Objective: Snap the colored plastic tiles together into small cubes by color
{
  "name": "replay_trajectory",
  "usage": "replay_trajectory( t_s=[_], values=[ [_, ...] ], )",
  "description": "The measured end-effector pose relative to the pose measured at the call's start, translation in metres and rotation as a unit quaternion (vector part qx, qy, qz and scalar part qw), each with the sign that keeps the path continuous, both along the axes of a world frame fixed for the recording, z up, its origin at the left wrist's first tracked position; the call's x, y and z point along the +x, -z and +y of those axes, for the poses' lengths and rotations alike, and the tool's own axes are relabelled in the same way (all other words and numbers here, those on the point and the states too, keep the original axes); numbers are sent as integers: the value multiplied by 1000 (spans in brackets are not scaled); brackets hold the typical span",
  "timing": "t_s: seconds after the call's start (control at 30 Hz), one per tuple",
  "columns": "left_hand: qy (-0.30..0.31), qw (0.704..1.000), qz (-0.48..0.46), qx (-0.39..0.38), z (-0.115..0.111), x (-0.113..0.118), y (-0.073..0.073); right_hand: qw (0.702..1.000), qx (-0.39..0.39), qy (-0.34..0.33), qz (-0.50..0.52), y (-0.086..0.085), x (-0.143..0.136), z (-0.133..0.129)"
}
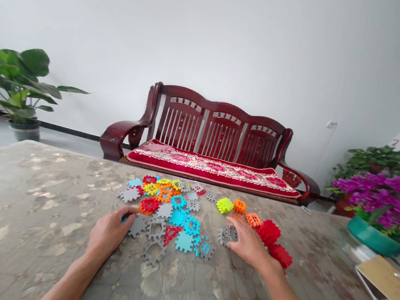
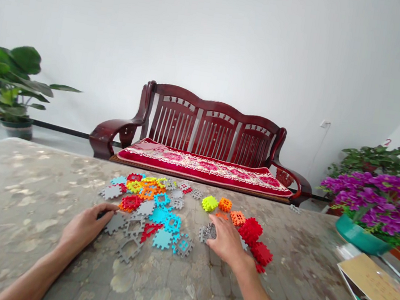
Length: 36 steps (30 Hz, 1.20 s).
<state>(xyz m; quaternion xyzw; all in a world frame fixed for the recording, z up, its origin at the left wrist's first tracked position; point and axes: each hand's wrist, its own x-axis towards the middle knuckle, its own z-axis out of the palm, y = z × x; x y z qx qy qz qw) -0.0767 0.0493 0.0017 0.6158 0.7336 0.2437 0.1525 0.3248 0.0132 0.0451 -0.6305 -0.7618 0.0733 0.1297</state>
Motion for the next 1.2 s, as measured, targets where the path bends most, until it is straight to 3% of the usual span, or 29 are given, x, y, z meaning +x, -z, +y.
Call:
replay_trajectory(
  t_s=[0.63,0.83,1.0,1.2],
  values=[
    [-1,1000,18,-6,-1,1,-3,995,-83,-55,-21,-7,-10,-41],
    [6,1000,11,-13,-1,1,-4,997,-66,25,-3,-16,-12,-28],
    [3,1000,15,-12,0,1,-5,987,-45,109,-111,-17,-30,-12],
    [10,1000,12,-9,1,-1,-3,972,-79,125,-180,-18,-55,1]
  ],
)
